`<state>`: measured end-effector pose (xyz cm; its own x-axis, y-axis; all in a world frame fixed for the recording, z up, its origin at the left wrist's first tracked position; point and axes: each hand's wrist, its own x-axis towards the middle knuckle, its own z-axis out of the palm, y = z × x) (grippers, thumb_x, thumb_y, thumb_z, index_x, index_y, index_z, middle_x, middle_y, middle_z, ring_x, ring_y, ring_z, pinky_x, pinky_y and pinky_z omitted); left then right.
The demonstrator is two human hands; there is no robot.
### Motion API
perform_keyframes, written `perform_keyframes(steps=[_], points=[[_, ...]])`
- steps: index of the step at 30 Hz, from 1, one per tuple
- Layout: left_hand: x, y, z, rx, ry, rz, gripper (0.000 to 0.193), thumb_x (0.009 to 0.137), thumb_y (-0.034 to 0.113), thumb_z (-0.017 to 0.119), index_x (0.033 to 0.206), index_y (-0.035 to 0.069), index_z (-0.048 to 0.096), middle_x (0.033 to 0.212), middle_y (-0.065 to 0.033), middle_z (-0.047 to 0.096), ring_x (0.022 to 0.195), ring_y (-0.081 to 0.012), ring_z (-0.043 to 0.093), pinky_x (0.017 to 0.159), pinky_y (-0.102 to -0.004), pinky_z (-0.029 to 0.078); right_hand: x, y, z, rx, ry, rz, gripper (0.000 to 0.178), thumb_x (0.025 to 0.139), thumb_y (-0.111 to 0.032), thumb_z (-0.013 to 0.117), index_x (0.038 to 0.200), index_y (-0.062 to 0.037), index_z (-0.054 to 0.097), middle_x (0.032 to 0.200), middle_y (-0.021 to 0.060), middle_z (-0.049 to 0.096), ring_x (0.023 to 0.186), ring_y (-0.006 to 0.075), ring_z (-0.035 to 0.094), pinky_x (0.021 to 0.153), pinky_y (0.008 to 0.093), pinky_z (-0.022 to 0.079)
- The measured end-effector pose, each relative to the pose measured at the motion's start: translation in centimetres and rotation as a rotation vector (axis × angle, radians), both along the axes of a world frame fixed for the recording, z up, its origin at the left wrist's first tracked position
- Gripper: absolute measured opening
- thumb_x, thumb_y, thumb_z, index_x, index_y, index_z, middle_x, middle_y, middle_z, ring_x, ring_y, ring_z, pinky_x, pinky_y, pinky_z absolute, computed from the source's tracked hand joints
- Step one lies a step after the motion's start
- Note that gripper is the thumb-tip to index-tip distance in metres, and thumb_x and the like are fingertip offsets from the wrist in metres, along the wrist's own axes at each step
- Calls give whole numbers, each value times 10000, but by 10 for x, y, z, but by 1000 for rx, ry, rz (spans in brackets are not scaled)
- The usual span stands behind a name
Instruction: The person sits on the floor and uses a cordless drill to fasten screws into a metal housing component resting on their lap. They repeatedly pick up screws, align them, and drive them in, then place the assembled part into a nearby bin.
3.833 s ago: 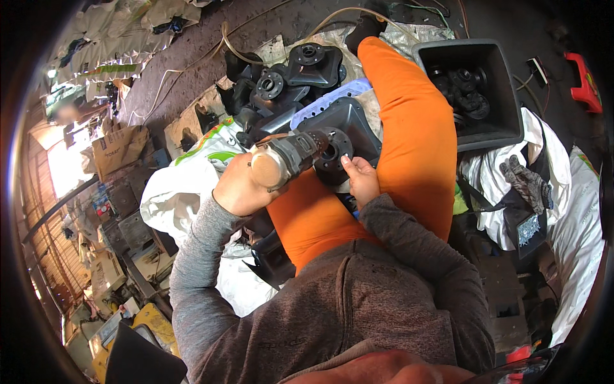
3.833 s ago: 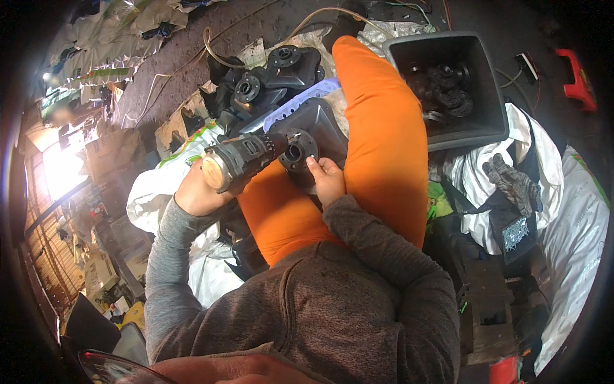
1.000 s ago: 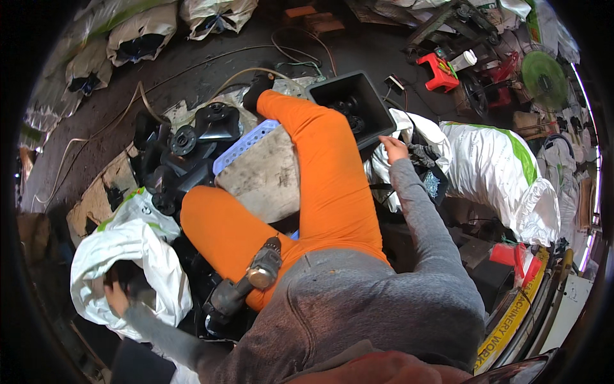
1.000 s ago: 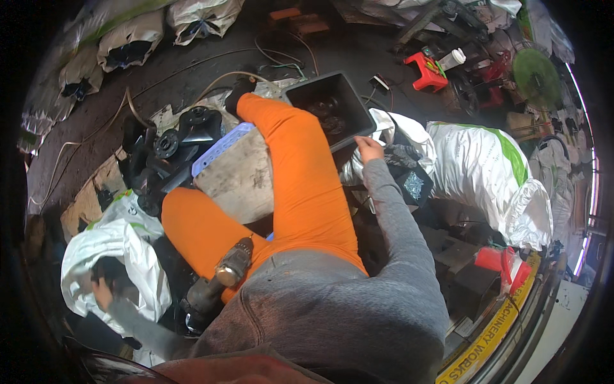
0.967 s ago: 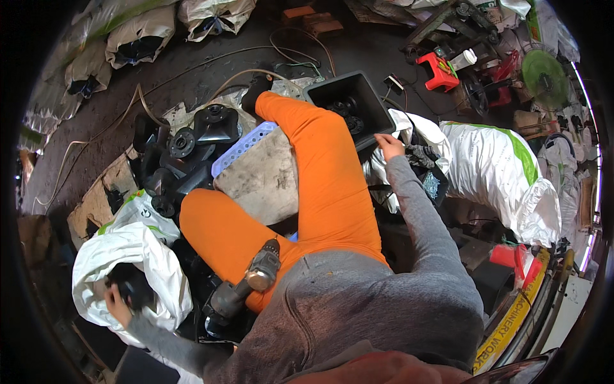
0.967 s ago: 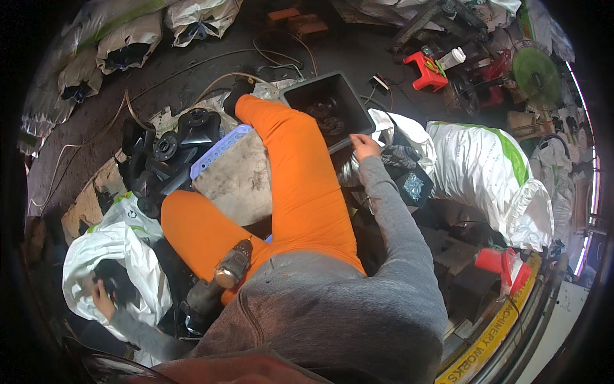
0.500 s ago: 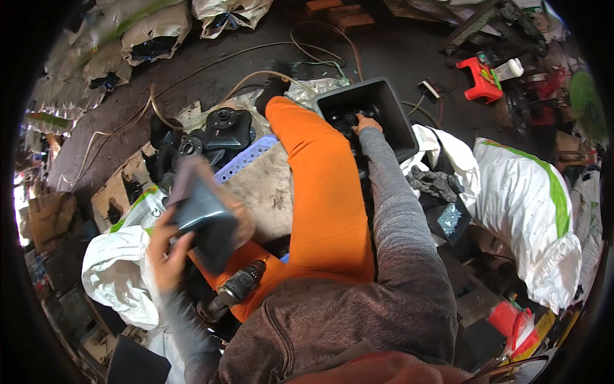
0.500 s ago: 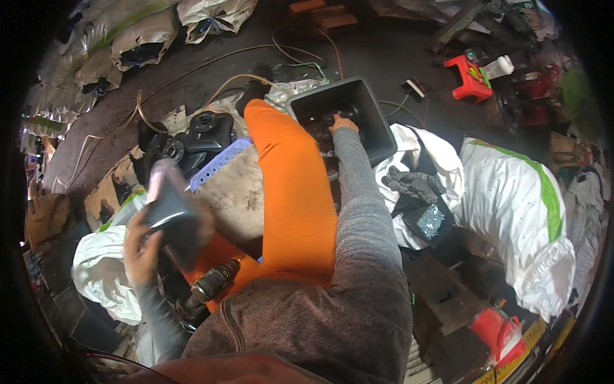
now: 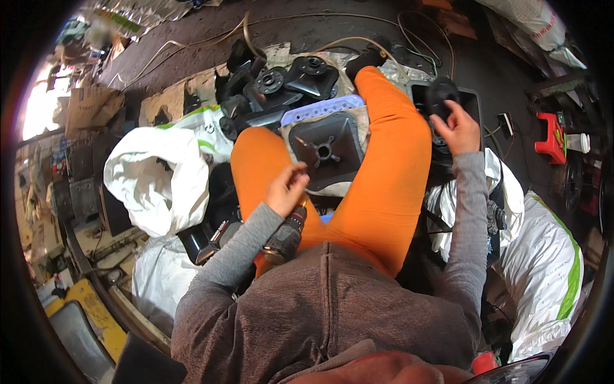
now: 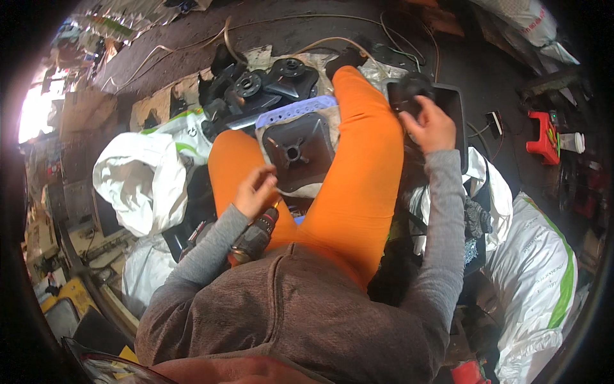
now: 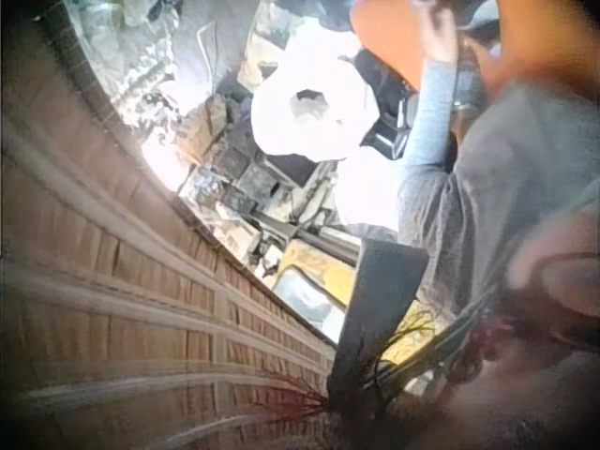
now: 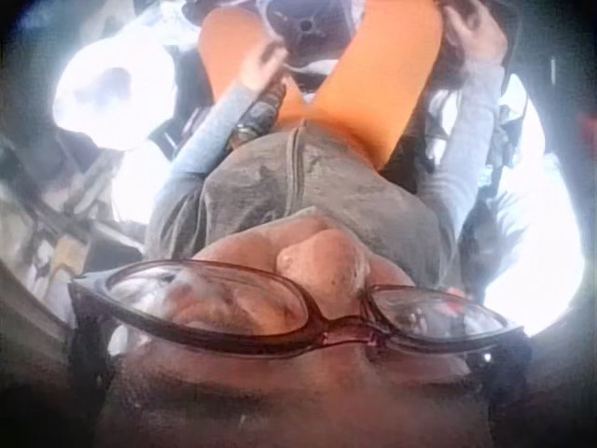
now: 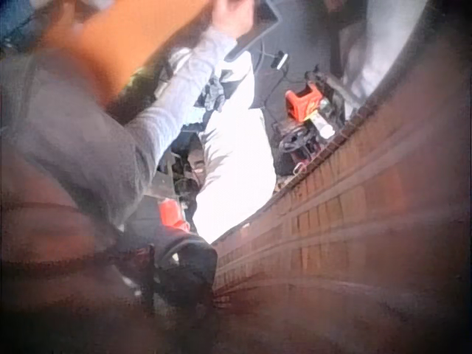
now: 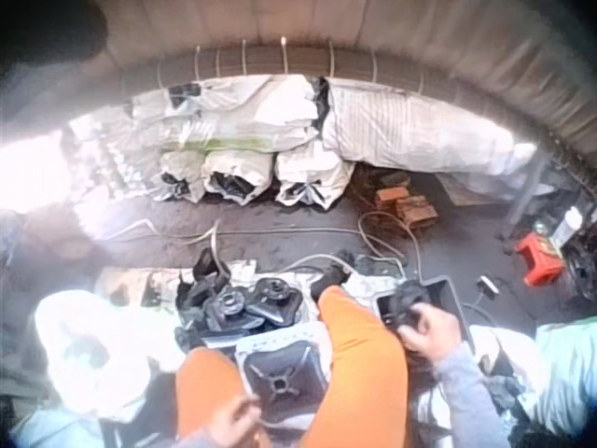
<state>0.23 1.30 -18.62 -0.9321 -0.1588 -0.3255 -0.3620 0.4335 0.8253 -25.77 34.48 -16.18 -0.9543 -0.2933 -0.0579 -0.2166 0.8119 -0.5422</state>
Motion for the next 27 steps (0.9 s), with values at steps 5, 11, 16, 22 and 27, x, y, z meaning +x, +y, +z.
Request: perform_keyframes(steps=[5,11,16,22,27], points=[[5,-9,26,54,99,91,389,871,117,660,1240,61,556,1032,-66,650,873,-97,607,708,-231,484,82,-114,15,-144,270,881,425,745,-227,735,1118,-96,581,819,91,620,704,270,641,620,405,514],[72,-31,26,137,151,280,351,890,62,608,1232,9,549,1041,-106,647,915,-142,633,762,-252,501,98,-160,-13,250,59,1031,372,786,-237,682,1092,-88,533,916,103,627,824,315,645,671,429,514],[111,-59,87,-16,-119,-221,443,820,-32,539,1262,-13,524,1150,-146,617,1060,-214,598,917,-308,454,118,-139,-15,-36,-285,674,493,857,-249,649,1298,-126,468,900,61,625,786,249,653,633,430,499],[116,-32,98,-497,79,-389,806,678,199,723,1410,138,390,1049,-146,628,993,-337,603,818,-418,496,167,-133,-22,-1813,-1289,-251,630,974,-503,384,1364,-9,391,1282,277,513,1243,390,477,1068,513,367],[87,-43,104,-164,21,-275,736,738,209,748,1395,142,425,1094,-117,660,926,-320,664,810,-372,538,179,-146,-14,-1869,-1180,-364,660,969,-557,330,1387,-49,378,1381,289,419,1324,389,383,1090,496,328]])
